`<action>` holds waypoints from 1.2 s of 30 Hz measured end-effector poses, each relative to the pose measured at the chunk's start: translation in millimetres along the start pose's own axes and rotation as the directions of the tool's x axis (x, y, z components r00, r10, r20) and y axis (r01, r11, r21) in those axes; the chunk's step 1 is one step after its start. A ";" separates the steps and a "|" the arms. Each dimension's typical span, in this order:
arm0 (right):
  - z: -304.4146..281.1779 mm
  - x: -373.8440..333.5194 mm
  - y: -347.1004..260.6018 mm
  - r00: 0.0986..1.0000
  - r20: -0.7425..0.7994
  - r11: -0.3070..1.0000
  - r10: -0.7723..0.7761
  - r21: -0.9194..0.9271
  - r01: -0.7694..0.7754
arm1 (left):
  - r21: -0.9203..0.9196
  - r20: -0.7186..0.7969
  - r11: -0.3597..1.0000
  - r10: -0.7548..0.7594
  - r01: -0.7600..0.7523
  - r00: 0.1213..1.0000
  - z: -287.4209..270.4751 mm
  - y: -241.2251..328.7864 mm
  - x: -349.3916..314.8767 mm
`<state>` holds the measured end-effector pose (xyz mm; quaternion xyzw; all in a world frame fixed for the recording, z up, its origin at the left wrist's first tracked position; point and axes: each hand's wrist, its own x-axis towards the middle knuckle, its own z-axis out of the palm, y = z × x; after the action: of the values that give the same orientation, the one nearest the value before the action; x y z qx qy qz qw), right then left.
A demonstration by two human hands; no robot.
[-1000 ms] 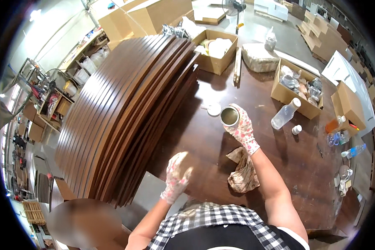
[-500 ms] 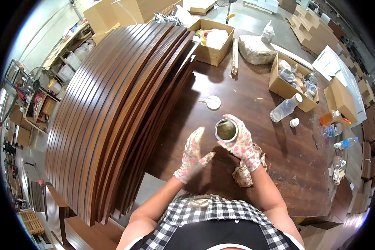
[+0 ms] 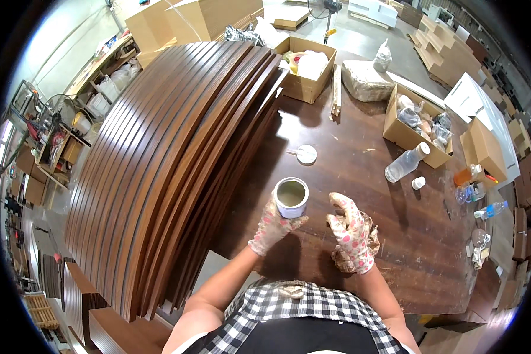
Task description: The person rubs a liquid onto a wooden panel with a cloth, picks up a can, and moves the panel to a stack.
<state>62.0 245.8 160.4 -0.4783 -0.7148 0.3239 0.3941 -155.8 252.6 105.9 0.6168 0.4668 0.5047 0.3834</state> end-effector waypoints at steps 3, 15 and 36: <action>-2.9 -15.1 -6.0 0.984 0.024 0.984 0.176 0.001 -0.176 | 0.288 -0.116 0.941 0.219 -0.179 0.969 -5.7 12.3 3.6; -9.6 -45.9 53.2 0.975 -0.179 0.990 0.128 -0.032 -0.136 | 0.136 -0.079 0.902 0.422 -0.410 0.903 -36.8 126.2 24.1; -13.4 -46.9 29.6 0.956 -0.289 0.999 0.048 -0.011 -0.053 | 0.044 -0.004 0.429 0.903 -0.902 0.429 -51.2 291.6 23.8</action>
<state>97.3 212.8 130.1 -0.5423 -0.6400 0.2540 0.4815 -149.7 196.8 397.6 0.7704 0.0791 0.6315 0.0376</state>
